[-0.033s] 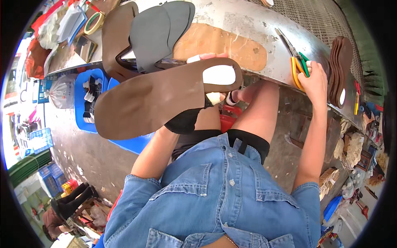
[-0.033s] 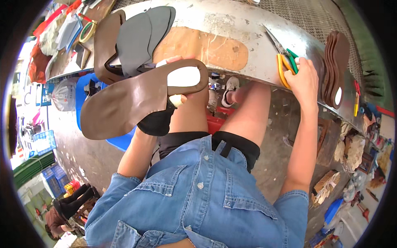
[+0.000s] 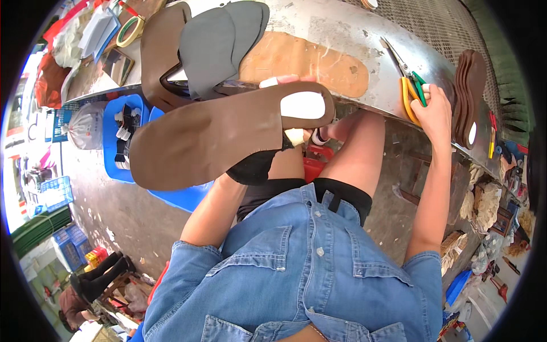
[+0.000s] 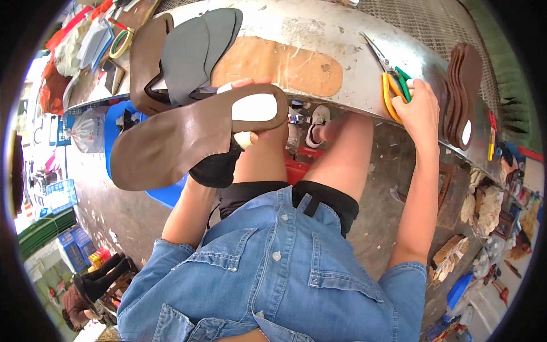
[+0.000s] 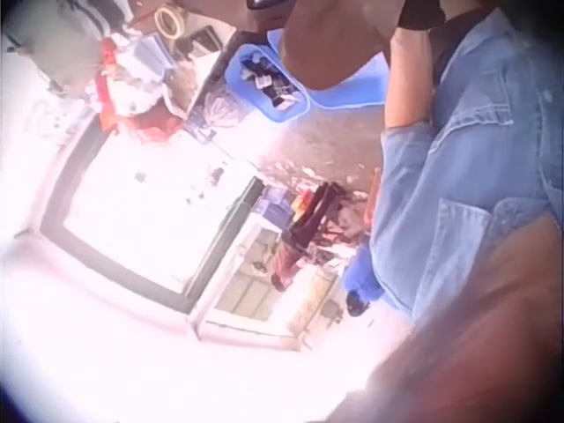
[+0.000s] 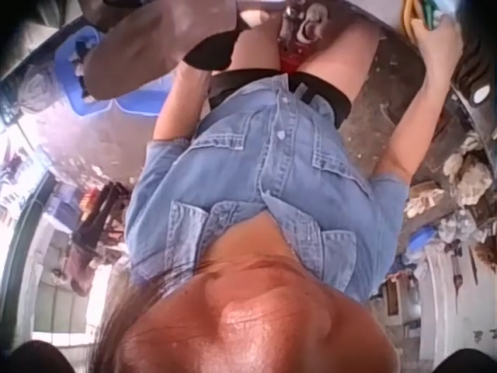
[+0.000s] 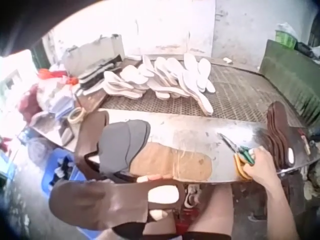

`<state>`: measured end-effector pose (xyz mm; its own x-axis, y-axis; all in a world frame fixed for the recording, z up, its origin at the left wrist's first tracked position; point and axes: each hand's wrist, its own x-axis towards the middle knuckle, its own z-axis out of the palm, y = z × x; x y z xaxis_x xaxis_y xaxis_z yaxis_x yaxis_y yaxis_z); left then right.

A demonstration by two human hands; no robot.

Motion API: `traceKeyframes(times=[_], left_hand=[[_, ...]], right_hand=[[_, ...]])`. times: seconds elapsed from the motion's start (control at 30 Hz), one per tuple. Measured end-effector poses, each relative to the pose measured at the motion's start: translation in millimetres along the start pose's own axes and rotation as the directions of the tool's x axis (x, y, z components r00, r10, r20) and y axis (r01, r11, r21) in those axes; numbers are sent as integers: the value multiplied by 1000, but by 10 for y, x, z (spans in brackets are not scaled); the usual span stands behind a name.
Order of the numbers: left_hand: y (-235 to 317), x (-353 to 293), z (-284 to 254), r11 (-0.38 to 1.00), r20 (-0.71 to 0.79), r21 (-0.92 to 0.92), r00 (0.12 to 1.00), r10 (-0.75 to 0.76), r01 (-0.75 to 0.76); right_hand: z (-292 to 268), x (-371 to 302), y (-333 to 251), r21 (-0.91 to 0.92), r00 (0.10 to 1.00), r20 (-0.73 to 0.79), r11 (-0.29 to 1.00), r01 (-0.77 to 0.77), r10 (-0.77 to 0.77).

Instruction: Applying adhesive and assembling shoe components.

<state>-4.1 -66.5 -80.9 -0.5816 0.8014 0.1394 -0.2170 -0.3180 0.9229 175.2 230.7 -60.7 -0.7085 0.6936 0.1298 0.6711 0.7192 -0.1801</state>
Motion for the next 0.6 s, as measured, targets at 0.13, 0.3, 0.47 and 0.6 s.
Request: traceKeyframes(times=[0.13,0.3,0.47,0.6], left_hand=[[-129,-112,-308,971,103,-107,973,-206,216],[-135,-429,-406,930,135,-240,958,-253,279],[-285,-512,-557,863,232,-278,901,-367,423],[-329,-576,-575,748,279,-424,859,-430,511]], right_hand=[[-57,-403,-267,477,999,28,879,14,-31],[-260,-934,-790,456,883,375,886,89,-281],[-36,-1026,-807,491,852,266,824,283,-451],[88,-1047,-774,522,838,192,776,354,-511]])
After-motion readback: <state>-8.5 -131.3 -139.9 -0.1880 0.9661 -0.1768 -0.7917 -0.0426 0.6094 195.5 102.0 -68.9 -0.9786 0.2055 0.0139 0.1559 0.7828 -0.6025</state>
